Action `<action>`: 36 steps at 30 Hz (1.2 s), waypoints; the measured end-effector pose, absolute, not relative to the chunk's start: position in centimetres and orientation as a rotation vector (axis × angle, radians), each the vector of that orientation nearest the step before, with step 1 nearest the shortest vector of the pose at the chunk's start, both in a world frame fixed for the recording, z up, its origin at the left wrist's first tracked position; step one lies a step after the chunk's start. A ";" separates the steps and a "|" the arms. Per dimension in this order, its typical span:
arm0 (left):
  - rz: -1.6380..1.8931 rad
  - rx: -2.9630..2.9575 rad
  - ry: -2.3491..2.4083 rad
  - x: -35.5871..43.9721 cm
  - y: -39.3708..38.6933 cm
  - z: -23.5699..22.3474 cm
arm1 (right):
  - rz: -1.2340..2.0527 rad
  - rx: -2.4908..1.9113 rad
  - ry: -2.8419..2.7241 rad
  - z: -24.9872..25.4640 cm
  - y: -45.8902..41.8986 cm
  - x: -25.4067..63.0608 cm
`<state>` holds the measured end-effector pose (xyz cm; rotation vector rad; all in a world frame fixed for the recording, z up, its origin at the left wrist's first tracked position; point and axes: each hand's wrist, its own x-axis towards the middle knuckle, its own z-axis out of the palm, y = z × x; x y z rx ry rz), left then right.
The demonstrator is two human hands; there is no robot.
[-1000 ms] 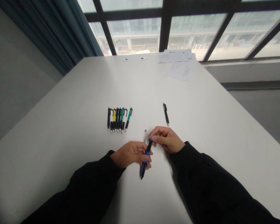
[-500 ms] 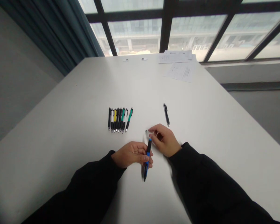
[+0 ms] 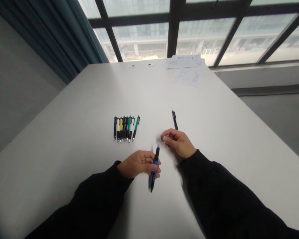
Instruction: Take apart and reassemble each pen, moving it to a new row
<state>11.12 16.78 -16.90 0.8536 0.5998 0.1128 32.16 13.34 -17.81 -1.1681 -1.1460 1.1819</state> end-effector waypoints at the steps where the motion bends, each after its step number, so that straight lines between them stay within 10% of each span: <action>1: 0.109 0.853 0.597 11.1 16.8 -16.9 | 1.260 -1.112 -1.051 -17.8 13.3 32.4; 36: 0.105 0.914 0.555 11.0 16.9 -16.7 | 1.513 -1.036 -1.150 -17.4 13.0 33.0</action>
